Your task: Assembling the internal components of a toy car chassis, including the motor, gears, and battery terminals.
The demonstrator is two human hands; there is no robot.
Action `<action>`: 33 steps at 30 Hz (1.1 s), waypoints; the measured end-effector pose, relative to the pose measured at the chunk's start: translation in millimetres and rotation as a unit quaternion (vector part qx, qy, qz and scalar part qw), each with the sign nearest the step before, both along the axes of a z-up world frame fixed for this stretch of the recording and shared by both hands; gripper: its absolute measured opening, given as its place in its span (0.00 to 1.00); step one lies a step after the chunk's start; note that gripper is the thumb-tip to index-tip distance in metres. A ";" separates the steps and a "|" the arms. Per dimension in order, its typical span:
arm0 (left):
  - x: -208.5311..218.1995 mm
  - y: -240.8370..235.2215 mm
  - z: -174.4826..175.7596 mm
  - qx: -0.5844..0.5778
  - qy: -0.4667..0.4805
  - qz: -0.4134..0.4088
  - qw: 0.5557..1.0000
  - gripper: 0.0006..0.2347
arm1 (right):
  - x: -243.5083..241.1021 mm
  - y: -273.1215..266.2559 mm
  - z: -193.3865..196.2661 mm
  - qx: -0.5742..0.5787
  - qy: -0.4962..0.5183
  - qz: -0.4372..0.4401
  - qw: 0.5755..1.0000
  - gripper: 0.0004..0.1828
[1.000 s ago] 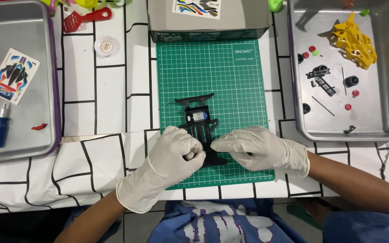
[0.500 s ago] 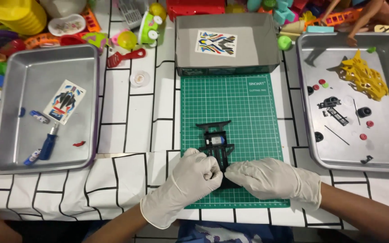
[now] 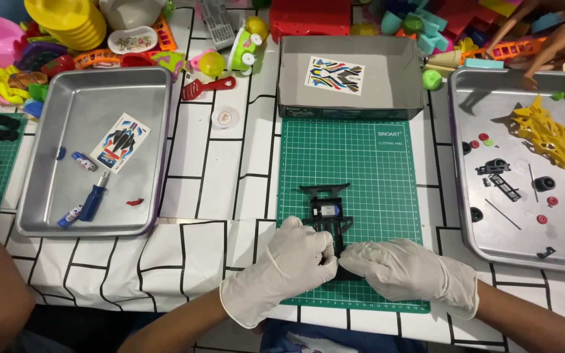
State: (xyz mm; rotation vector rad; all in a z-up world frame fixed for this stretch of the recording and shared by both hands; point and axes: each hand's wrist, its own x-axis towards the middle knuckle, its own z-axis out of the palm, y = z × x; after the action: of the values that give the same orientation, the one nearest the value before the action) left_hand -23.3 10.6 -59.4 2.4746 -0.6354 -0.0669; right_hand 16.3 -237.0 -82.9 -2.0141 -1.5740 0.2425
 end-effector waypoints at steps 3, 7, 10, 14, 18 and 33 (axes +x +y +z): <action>-0.6 1.4 -0.2 -0.034 -0.027 0.006 0.999 0.05 | 0.2 2.1 6.4 0.080 -0.077 -0.013 0.994 0.22; 2.1 5.4 9.5 -0.051 0.072 -0.001 0.996 0.06 | 2.7 1.6 12.8 0.136 -0.049 -0.047 0.988 0.27; 2.5 5.4 12.9 -0.045 0.098 -0.006 0.994 0.07 | 3.8 -1.6 10.6 0.133 -0.032 -0.040 0.990 0.30; 1.2 3.7 5.5 -0.047 0.039 -0.001 0.998 0.07 | 4.2 2.3 20.1 0.128 -0.057 -0.041 0.989 0.29; -1.3 3.6 1.1 -0.012 -0.022 -0.033 0.999 0.09 | 2.6 5.8 23.4 0.147 -0.046 -0.065 0.986 0.23; 2.0 -9.0 29.5 0.056 -0.482 -0.081 0.871 0.15 | -3.1 19.3 47.4 0.154 0.510 -0.248 0.809 0.07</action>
State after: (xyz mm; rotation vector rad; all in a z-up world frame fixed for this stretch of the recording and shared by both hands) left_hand -21.4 1.5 -29.9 2.4370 -1.2544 1.1601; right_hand 13.1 -217.7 -35.5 -1.4993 -0.3571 0.6686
